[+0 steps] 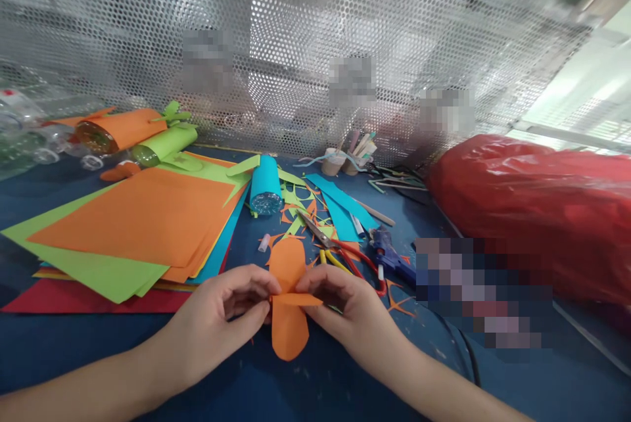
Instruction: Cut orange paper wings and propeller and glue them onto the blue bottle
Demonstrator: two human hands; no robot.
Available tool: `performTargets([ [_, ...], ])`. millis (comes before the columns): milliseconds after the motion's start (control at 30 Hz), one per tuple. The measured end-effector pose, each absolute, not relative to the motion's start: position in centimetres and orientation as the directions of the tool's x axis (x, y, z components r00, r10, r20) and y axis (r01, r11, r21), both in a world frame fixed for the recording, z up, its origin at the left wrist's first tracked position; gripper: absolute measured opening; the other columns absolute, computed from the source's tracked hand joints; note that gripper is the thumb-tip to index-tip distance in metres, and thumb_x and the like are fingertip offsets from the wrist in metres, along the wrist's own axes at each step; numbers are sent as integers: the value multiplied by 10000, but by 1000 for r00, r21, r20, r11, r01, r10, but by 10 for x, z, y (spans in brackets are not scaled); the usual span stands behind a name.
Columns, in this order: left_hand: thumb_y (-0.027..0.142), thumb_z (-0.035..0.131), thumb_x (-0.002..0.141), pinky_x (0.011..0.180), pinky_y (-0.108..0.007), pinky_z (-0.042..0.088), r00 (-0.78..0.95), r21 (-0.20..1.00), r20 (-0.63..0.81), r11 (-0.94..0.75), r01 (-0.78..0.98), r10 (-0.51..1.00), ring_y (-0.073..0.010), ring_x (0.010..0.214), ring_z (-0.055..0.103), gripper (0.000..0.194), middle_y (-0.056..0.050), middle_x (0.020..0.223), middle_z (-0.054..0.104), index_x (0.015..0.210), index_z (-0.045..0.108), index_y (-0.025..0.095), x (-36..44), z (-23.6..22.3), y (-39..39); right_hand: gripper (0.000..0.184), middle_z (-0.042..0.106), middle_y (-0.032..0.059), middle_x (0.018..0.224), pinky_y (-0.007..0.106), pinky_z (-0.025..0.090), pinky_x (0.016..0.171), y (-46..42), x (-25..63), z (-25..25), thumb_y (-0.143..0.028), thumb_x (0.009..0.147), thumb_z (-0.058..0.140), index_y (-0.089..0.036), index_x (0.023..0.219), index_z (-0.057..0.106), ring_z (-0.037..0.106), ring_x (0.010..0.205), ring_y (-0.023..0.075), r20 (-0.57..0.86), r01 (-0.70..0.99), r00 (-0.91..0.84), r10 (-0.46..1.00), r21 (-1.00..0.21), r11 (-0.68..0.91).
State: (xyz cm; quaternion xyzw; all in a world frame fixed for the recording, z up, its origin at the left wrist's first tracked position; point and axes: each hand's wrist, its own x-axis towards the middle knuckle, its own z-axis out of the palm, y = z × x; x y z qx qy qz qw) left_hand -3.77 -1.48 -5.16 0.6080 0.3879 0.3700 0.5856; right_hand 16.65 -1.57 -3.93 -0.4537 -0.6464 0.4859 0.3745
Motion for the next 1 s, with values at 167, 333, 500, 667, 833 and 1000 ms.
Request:
performTargets([
  [167,276,506,881,803,-320,543,378,980,62,-129,154,924,-178,848,671,292,-5,872,683,1172,476,277,-42,-39,-4,207,643,10,804,274,526,700,-8,171,-39,-366,762,710,-206,837,602,630,752,154,36,105,-232,972,-993,62],
  [333,347,521,847,744,-380,528,272,775,252,-362,518,929,-203,772,620,227,-33,879,611,1037,520,224,-47,-26,42,225,589,-12,755,246,491,627,-1,177,-40,-388,771,698,-197,827,593,579,671,126,64,146,-189,980,-985,92],
  [500,514,650,752,979,-512,409,221,387,491,-438,811,843,-343,1147,479,566,-118,1129,506,1179,441,208,-39,-28,91,149,597,1,793,260,489,668,-4,178,-37,-306,768,679,-196,834,603,587,728,142,99,165,-201,975,-977,134],
  [667,596,672,697,913,-587,409,168,372,517,-397,839,839,-419,1078,490,683,-167,1098,454,1158,443,147,-20,-32,114,96,617,6,800,263,487,666,-5,180,-31,-241,753,661,-196,820,608,593,727,145,167,184,-176,970,-962,200],
  [833,406,694,712,907,-543,428,137,406,535,-396,824,834,-375,1057,502,494,-105,1035,454,1067,423,196,-15,-35,124,156,602,-4,773,258,485,670,3,186,-31,-319,759,694,-197,807,610,585,716,138,212,161,-102,972,-961,227],
  [1000,299,600,759,928,-502,417,73,511,532,-388,767,844,-344,1106,464,304,-65,991,466,953,375,235,-31,-29,123,293,618,0,785,278,515,710,13,195,-31,-424,698,769,-196,791,609,608,739,153,175,38,12,984,-984,174],
])
